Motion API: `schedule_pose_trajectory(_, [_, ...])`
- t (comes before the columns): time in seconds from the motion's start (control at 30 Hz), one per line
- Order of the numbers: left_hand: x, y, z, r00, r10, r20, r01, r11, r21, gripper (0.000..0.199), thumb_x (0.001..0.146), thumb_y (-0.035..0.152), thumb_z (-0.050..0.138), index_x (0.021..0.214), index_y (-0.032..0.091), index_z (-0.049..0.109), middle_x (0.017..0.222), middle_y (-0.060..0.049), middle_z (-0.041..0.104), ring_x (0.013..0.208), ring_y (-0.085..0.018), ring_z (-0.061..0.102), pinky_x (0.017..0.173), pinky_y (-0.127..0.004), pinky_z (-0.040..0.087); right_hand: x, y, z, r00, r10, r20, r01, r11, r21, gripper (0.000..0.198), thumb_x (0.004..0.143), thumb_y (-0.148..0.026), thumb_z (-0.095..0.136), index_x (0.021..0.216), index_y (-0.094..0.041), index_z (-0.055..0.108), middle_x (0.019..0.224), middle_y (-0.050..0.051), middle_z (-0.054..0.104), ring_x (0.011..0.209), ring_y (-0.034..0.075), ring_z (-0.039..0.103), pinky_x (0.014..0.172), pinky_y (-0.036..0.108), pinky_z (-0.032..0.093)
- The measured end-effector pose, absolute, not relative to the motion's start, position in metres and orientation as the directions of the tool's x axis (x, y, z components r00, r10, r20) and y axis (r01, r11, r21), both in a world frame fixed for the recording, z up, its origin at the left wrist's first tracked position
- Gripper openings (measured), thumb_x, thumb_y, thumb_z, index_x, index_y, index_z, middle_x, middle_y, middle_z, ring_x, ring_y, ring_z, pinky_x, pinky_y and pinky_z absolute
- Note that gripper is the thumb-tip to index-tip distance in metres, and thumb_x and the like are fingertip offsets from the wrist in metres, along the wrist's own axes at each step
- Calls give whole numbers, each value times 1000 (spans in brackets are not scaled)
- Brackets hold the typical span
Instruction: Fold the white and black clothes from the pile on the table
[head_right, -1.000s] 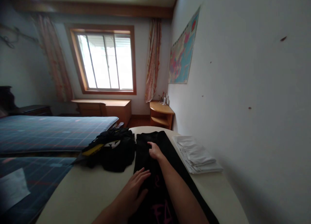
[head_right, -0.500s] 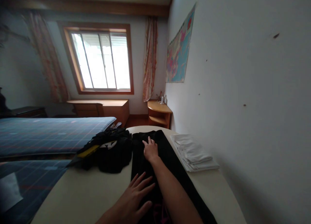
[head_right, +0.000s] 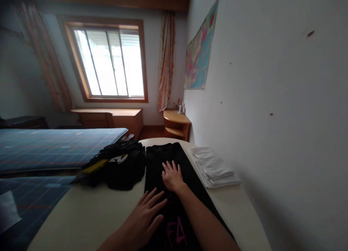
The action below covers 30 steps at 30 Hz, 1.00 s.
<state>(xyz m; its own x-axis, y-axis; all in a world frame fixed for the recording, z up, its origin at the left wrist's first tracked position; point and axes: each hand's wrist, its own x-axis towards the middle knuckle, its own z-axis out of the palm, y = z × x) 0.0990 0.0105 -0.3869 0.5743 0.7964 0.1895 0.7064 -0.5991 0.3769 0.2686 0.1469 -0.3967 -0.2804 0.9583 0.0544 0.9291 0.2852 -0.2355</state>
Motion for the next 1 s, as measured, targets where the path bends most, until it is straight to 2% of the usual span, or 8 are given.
schedule_pose_trajectory(0.2, [93, 12, -391, 452, 843, 292, 765, -534, 359, 42, 101, 41, 45, 142, 34, 52, 154, -2, 44, 145, -30, 35, 116, -55, 35, 259, 167, -396, -220, 975, 40, 936, 223, -274, 58, 100, -36, 25, 155, -21, 32, 162, 2, 27, 152, 29, 12, 121, 53, 7])
schedule_pose_trajectory(0.37, [87, 14, -387, 381, 895, 232, 785, -446, 430, 45, 100, 42, 43, 142, 29, 54, 154, -4, 44, 144, -31, 36, 117, -53, 34, 256, 196, -395, -146, 989, 35, 947, 150, -283, 58, 100, -35, 26, 155, -20, 31, 163, 4, 26, 152, 29, 11, 120, 53, 6])
schedule_pose_trajectory(0.43, [84, 15, -384, 353, 911, 215, 787, -413, 458, 44, 99, 41, 45, 139, 26, 57, 151, -5, 48, 142, -31, 39, 117, -53, 36, 255, 210, -396, -113, 993, 33, 950, 118, -288, 58, 100, -35, 26, 156, -21, 31, 163, 4, 26, 152, 29, 11, 120, 54, 5])
schedule_pose_trajectory(0.63, [82, 13, -366, 291, 942, 167, 811, -336, 480, 27, 90, 30, 54, 110, 21, 68, 122, -10, 66, 116, -28, 60, 100, -43, 50, 253, 240, -398, -22, 999, 32, 950, 31, -310, 57, 100, -35, 26, 156, -23, 30, 164, 6, 24, 152, 31, 9, 118, 58, 4])
schedule_pose_trajectory(0.7, [83, 11, -361, 269, 955, 122, 823, -294, 486, 22, 88, 27, 55, 105, 21, 67, 113, -9, 68, 107, -27, 64, 93, -41, 52, 254, 242, -397, -28, 999, 36, 947, 38, -319, 57, 101, -38, 27, 155, -22, 31, 163, 7, 25, 151, 31, 10, 118, 57, 4])
schedule_pose_trajectory(0.8, [83, 7, -359, 267, 962, 64, 822, -262, 505, 24, 87, 25, 53, 109, 23, 62, 111, -6, 69, 101, -25, 67, 87, -38, 51, 261, 234, -392, -99, 995, 34, 935, 104, -338, 57, 102, -46, 29, 153, -22, 36, 163, 7, 26, 151, 29, 13, 120, 51, 8])
schedule_pose_trajectory(0.9, [82, 4, -360, 278, 960, 32, 815, -253, 521, 35, 86, 23, 54, 121, 24, 55, 112, -6, 70, 101, -25, 68, 86, -35, 50, 273, 211, -388, -183, 983, 25, 918, 180, -353, 56, 102, -48, 31, 152, -23, 38, 163, 6, 25, 151, 26, 18, 120, 44, 13])
schedule_pose_trajectory(1.0, [81, 2, -357, 292, 956, 27, 802, -261, 537, 45, 84, 19, 54, 128, 24, 49, 106, -5, 71, 97, -24, 68, 83, -32, 48, 287, 176, -386, -271, 963, 7, 897, 254, -363, 59, 102, -49, 33, 155, -23, 32, 164, 7, 22, 151, 25, 16, 121, 44, 11])
